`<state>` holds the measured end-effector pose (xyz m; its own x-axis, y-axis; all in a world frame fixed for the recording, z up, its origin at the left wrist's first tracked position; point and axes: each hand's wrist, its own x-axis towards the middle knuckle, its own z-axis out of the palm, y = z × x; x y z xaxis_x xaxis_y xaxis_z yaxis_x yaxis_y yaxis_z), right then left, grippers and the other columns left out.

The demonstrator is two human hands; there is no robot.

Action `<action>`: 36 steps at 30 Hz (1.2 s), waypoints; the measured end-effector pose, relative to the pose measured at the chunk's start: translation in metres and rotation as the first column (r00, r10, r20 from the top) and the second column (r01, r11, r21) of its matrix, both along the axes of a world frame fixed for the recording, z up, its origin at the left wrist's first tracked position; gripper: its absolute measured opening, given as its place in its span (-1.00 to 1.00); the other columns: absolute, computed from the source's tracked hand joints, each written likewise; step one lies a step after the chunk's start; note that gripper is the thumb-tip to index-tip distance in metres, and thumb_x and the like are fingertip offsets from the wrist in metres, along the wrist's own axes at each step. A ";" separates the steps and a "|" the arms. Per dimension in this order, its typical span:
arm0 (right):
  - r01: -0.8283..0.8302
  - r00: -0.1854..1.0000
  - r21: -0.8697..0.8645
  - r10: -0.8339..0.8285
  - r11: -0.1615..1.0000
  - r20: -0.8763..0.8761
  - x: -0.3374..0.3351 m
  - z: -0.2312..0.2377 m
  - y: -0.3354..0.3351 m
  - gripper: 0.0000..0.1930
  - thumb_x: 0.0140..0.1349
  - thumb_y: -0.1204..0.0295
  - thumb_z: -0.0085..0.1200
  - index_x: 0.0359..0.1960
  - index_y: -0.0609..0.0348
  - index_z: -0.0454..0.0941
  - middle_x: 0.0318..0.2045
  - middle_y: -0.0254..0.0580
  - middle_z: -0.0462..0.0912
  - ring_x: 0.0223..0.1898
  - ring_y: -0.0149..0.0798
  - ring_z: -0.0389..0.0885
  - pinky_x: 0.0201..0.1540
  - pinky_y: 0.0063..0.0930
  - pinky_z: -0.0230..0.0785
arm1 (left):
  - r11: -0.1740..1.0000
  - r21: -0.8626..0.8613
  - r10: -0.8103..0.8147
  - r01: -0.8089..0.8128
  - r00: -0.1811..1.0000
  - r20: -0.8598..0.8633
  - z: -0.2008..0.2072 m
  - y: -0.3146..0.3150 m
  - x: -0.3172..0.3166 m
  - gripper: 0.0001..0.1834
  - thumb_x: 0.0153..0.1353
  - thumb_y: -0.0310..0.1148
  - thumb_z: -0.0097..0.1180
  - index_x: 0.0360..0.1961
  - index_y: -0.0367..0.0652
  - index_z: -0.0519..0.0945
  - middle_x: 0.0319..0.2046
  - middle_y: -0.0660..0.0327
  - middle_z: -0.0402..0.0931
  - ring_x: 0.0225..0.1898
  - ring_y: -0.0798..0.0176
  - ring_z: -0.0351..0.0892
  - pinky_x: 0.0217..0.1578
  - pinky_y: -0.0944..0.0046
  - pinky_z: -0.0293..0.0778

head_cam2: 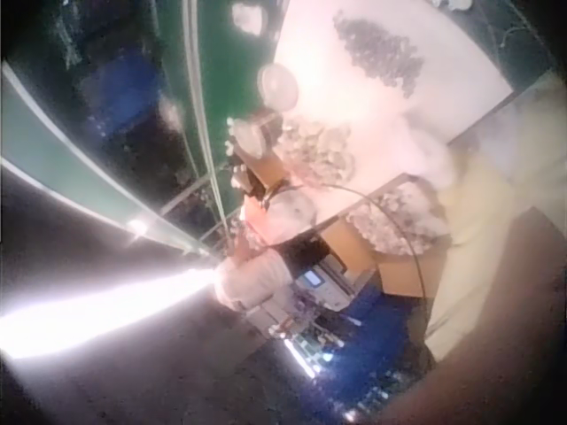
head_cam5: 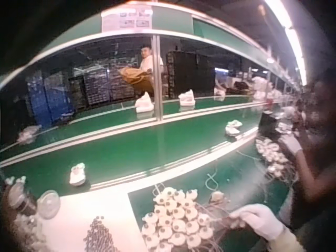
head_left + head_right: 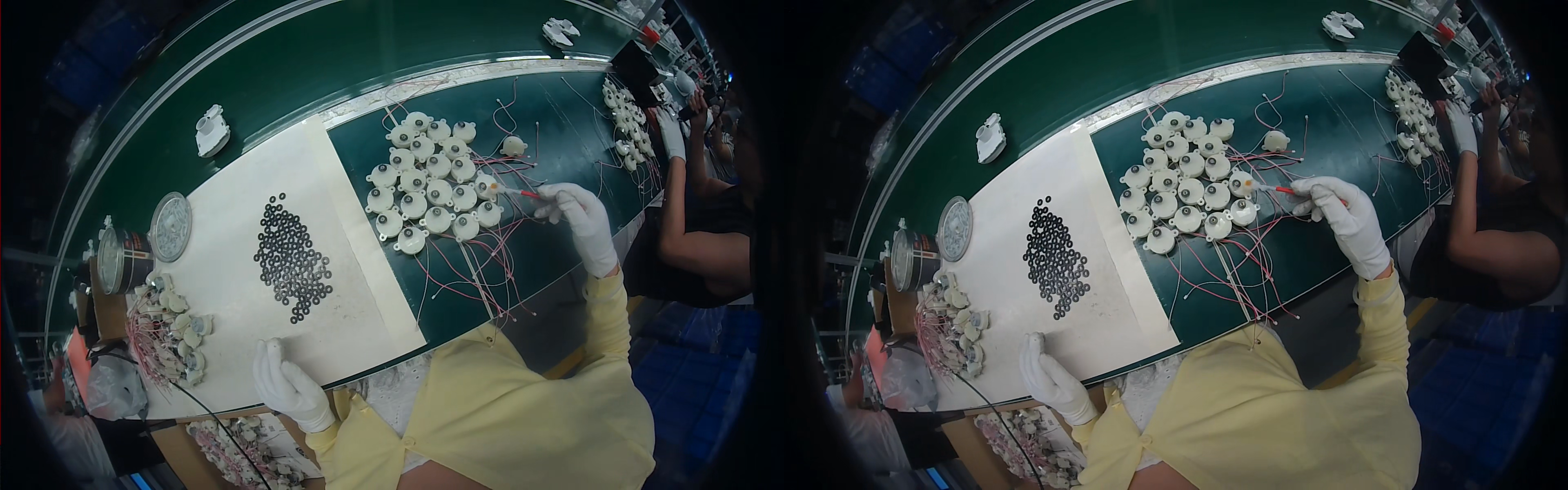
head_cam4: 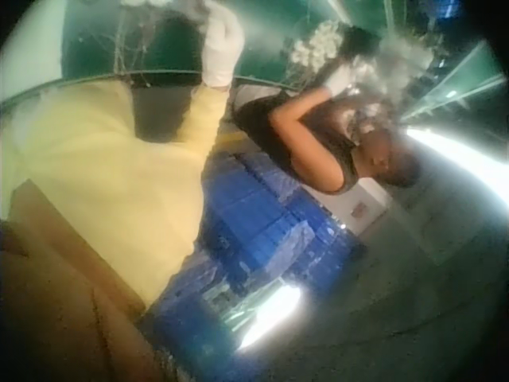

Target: The person applies a substance from a metal tin to small white circular components with wires using a red-handled tool. They then place the treated components into a cardboard box. The person also handles a pile of small black rings on the table.

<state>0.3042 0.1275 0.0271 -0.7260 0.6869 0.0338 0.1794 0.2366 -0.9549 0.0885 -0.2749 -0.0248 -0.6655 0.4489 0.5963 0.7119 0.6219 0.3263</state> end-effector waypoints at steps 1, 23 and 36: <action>0.010 1.000 -0.001 -0.010 1.000 -0.016 -0.001 0.001 -0.001 -0.69 0.46 0.34 -0.11 -0.05 0.32 0.60 -0.25 -0.12 0.72 -0.31 -0.37 0.67 -0.26 -0.57 0.42 | 1.000 0.002 0.002 -0.002 1.000 -0.001 0.000 0.000 0.000 -0.68 0.35 -0.50 -0.13 0.04 -0.36 0.56 -0.08 -0.02 0.62 0.01 -0.21 0.56 0.02 -0.10 0.45; -0.070 0.997 -0.010 0.069 0.998 -0.040 -0.017 0.008 -0.033 -0.64 0.45 0.29 -0.11 0.01 0.36 0.57 -0.21 -0.04 0.71 -0.26 -0.34 0.66 -0.23 -0.56 0.40 | 1.000 0.019 0.015 -0.015 1.000 0.000 -0.001 0.000 0.000 -0.67 0.34 -0.48 -0.12 0.05 -0.33 0.57 -0.06 -0.01 0.61 0.02 -0.19 0.55 0.03 -0.09 0.43; -0.216 0.976 0.022 0.215 0.976 0.043 -0.050 0.007 -0.048 -0.70 0.45 0.40 -0.10 0.01 0.31 0.61 -0.24 -0.14 0.73 -0.27 -0.42 0.67 -0.26 -0.60 0.40 | 0.999 0.045 0.029 -0.028 1.000 -0.009 -0.001 0.001 0.001 -0.69 0.36 -0.45 -0.11 0.00 -0.34 0.60 -0.07 0.01 0.62 0.01 -0.18 0.56 0.01 -0.09 0.45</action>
<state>0.2542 0.0795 0.0342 -0.8580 0.5133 0.0181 0.1592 0.2993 -0.9408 0.0896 -0.2736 -0.0262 -0.6715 0.4026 0.6220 0.6974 0.6271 0.3469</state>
